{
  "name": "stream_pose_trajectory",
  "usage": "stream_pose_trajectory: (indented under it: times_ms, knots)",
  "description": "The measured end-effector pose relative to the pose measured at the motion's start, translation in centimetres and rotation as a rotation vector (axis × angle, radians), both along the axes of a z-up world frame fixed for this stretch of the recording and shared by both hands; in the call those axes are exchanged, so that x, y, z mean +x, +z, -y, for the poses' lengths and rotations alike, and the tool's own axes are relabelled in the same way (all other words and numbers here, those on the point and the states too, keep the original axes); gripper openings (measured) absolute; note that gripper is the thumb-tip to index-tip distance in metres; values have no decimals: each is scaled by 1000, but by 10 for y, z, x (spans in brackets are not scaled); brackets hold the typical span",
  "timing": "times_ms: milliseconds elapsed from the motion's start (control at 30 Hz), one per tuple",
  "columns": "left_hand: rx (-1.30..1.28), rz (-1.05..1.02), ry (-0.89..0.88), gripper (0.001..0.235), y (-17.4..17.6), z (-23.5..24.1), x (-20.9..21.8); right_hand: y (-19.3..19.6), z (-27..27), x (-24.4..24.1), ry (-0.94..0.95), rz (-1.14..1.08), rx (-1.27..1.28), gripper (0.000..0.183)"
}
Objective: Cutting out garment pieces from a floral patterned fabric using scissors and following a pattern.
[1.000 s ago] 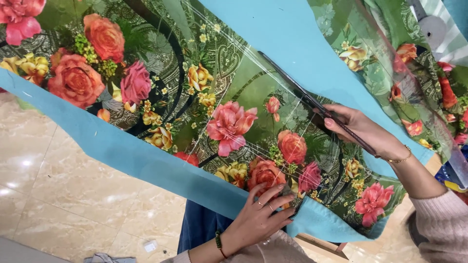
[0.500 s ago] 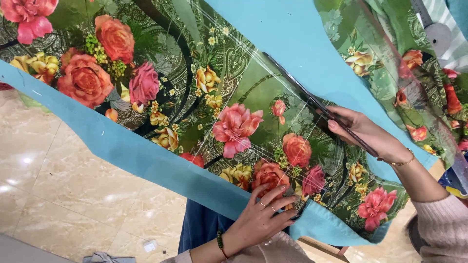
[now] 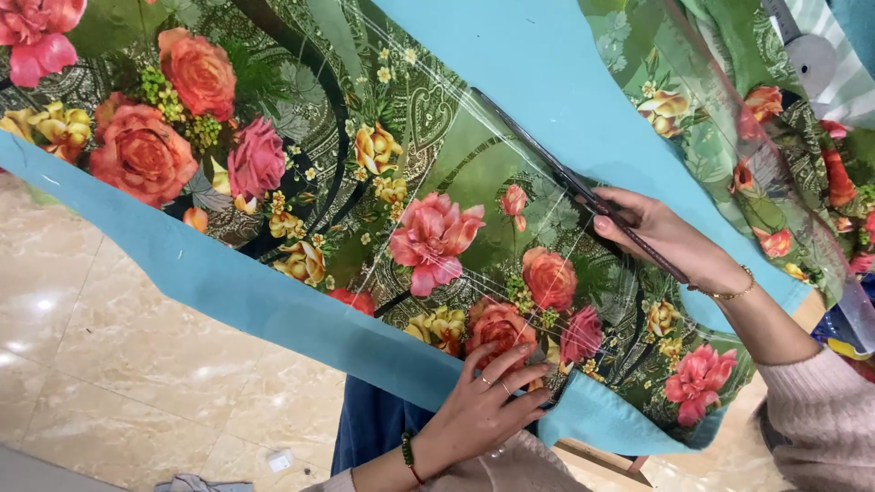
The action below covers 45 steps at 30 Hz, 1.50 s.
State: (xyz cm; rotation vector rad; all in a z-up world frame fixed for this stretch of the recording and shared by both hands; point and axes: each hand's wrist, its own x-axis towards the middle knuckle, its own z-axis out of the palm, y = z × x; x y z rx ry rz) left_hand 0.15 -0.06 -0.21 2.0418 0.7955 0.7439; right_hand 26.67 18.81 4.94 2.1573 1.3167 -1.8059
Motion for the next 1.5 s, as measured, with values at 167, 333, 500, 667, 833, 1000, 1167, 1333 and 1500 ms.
stream_pose_trajectory:
  times_ms: [167, 333, 500, 667, 833, 1000, 1167, 1333, 1500]
  knots:
    - [1, 4, 0, 18, -1, 0, -1, -8, 2, 9, -5, -86, -9, 68]
    - [12, 11, 13, 18, 2, -3, -1, -4, -3, 1, 10, -122, 30, 64]
    - [18, 0, 13, 19, 1, -2, -2, -3, -9, -7, 44, -92, 46, 57]
    - [10, -19, -3, 23, 1, -3, -4, 2, -12, -13, 23, -99, 39, 59]
    - [8, -14, 4, 20, 1, -3, -6, -3, -13, -7, 45, -90, 26, 62]
    - [6, -8, 6, 23, -4, 0, -6, -1, -18, -16, 49, -101, 33, 58]
    - [15, -4, 24, 14, -1, -3, -8, -1, -22, -22, 49, -73, 56, 62]
    - [21, -11, 25, 13, 0, -4, -9, -6, -21, -17, 50, -89, 49, 64]
    - [34, -5, 57, 12, -3, -3, -8, -2, -22, -21, 28, -103, 26, 63]
